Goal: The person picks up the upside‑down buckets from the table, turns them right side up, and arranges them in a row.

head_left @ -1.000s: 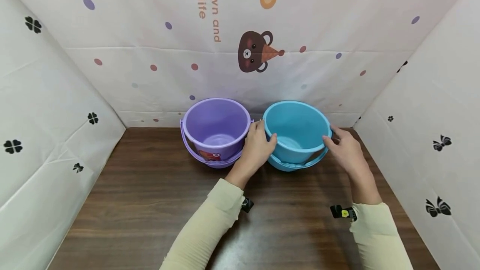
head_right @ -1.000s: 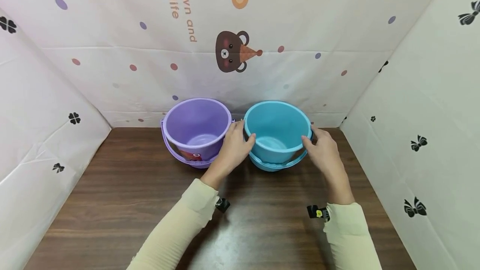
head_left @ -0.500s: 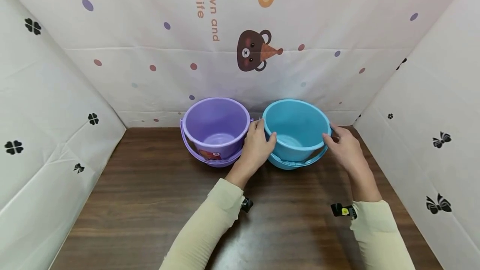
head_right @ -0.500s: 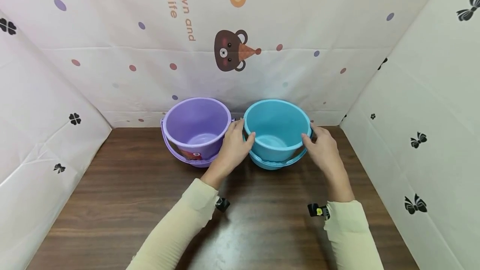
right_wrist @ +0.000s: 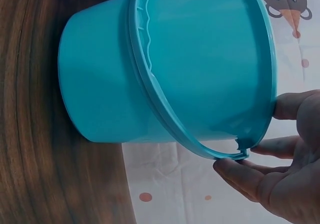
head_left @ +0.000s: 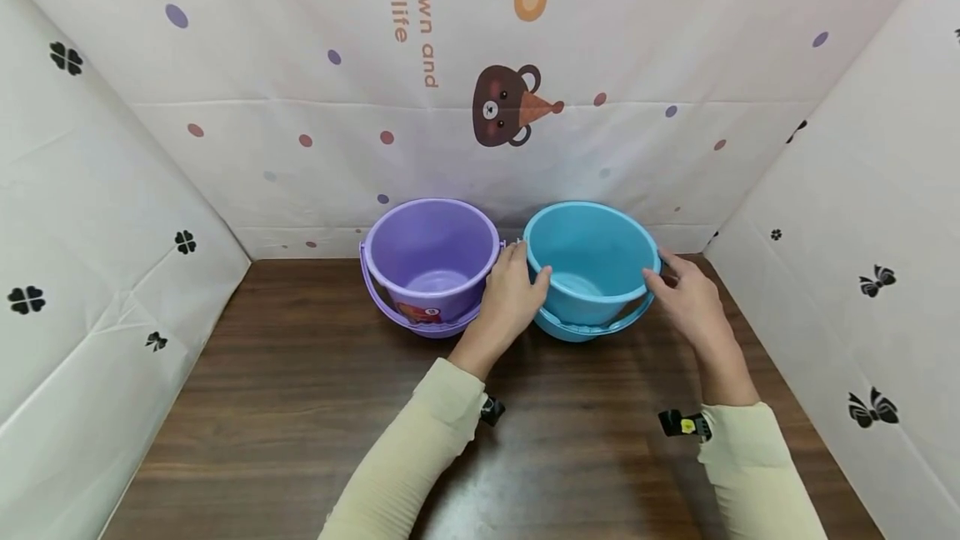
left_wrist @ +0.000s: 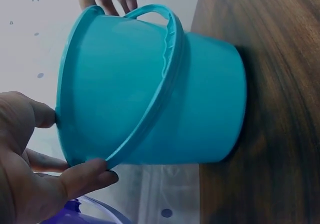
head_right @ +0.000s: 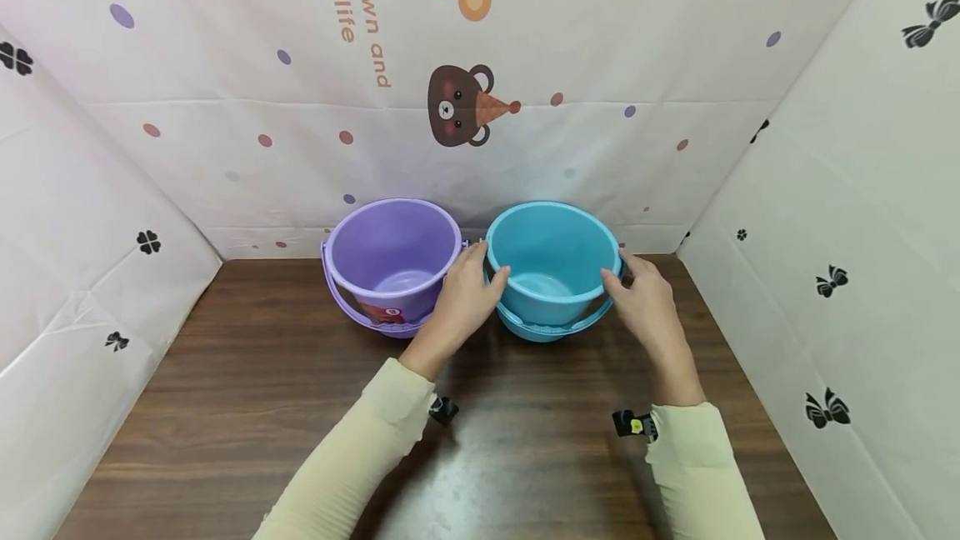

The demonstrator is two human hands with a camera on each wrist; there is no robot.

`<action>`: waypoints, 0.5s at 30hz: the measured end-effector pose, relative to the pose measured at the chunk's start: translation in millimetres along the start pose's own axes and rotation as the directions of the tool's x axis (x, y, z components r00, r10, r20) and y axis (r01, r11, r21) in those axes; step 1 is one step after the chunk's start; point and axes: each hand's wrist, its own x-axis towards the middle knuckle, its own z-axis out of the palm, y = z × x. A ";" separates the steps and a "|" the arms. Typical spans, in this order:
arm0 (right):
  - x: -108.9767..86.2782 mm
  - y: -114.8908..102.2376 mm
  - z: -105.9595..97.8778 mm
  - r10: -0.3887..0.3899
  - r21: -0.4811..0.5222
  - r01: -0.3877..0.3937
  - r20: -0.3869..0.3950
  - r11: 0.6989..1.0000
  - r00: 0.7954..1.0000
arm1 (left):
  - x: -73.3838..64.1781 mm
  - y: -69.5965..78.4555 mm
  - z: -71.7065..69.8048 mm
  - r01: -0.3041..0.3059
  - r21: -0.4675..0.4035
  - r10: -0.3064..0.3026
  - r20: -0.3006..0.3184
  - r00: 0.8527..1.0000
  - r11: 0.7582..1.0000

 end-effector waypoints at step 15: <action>-2.1 -5.7 -0.5 -0.050 -0.024 0.047 -0.106 0.999 0.993 | -2.1 5.3 -11.4 -0.114 0.098 0.118 -0.037 0.992 0.989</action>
